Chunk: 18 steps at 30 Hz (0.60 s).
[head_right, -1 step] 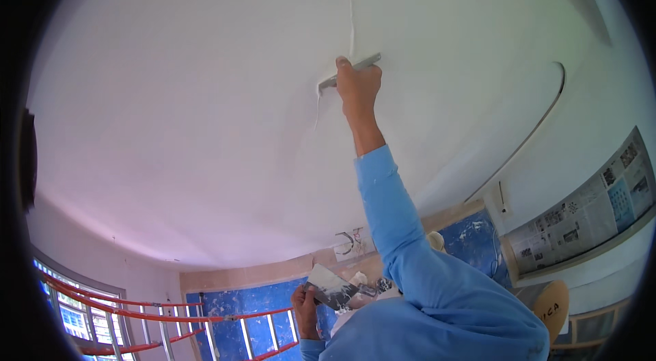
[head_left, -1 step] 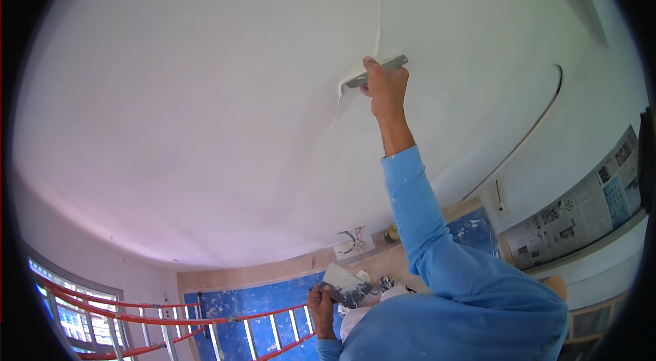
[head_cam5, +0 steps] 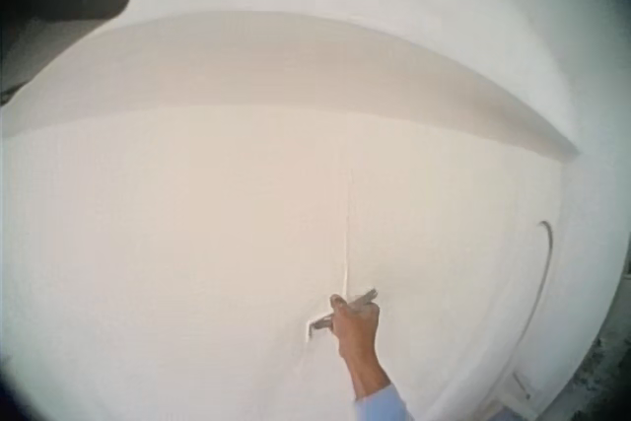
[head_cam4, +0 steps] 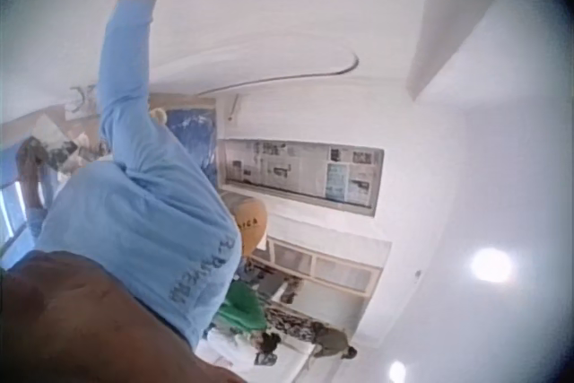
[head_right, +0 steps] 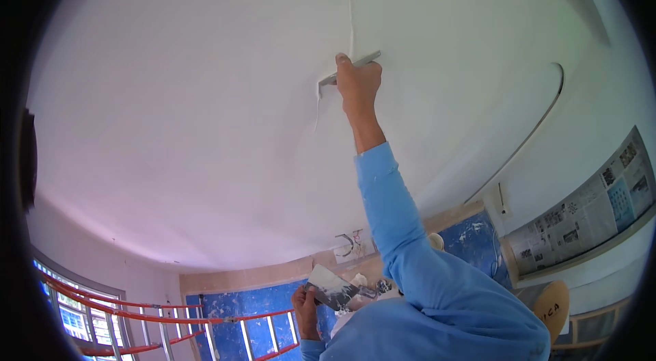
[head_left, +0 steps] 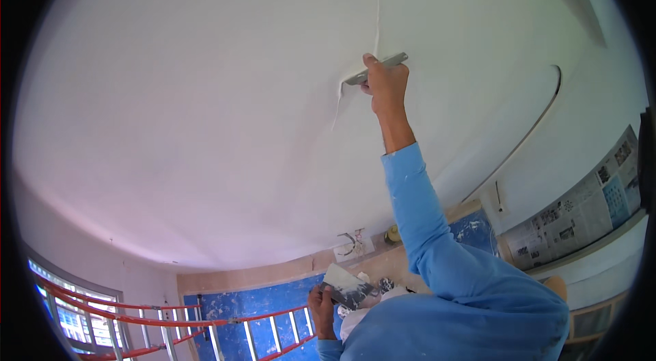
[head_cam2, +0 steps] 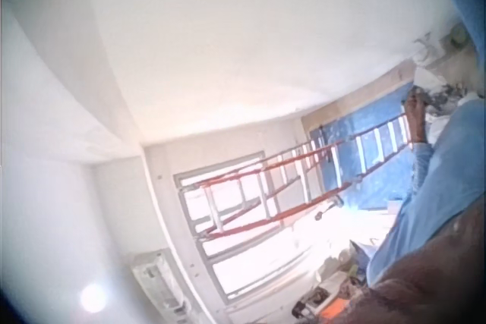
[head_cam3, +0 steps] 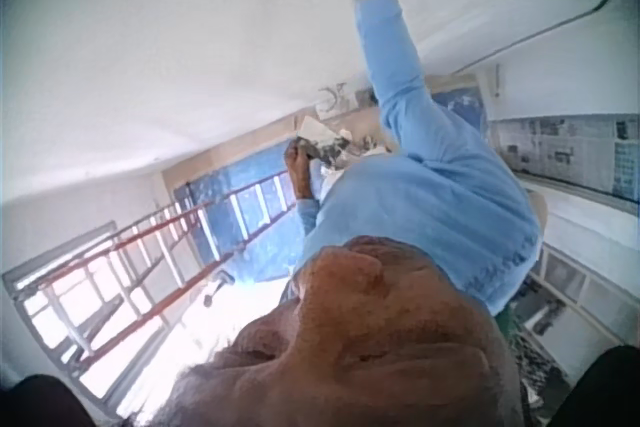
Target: The person applies plaster to a ceiling and wall using two putty knives, spreading the material over seams and smooth surfaces.
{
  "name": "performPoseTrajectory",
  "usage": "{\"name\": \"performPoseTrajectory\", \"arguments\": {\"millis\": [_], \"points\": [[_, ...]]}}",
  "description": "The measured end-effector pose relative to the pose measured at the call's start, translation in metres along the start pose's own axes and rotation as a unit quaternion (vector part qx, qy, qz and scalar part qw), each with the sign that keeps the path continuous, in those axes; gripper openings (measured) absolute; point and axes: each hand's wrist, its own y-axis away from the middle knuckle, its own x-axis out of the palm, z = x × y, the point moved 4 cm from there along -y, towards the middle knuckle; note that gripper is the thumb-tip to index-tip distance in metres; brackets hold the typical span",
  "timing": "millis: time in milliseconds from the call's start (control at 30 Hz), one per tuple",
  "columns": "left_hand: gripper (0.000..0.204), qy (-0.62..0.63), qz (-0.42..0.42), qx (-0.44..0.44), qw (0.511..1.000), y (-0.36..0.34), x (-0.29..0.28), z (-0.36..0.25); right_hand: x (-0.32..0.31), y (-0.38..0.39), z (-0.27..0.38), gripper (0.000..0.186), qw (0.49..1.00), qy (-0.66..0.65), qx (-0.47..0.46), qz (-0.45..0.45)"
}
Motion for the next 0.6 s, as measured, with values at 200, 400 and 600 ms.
{"name": "performPoseTrajectory", "arguments": {"millis": [200,400,600], "points": [[0.020,-0.004,0.031,0.002,1.000,-0.004,0.001,-0.004,0.013,-0.001,0.062,0.032,0.999,-0.005,-0.021,0.029],[0.019,0.014,0.054,0.020,0.998,-0.003,0.004,-0.019,0.026,-0.008,0.116,0.034,0.997,-0.005,-0.056,0.052],[0.020,0.009,0.074,0.024,0.997,-0.008,0.003,-0.015,0.040,-0.009,0.166,0.034,0.995,0.022,-0.072,0.060]]}}
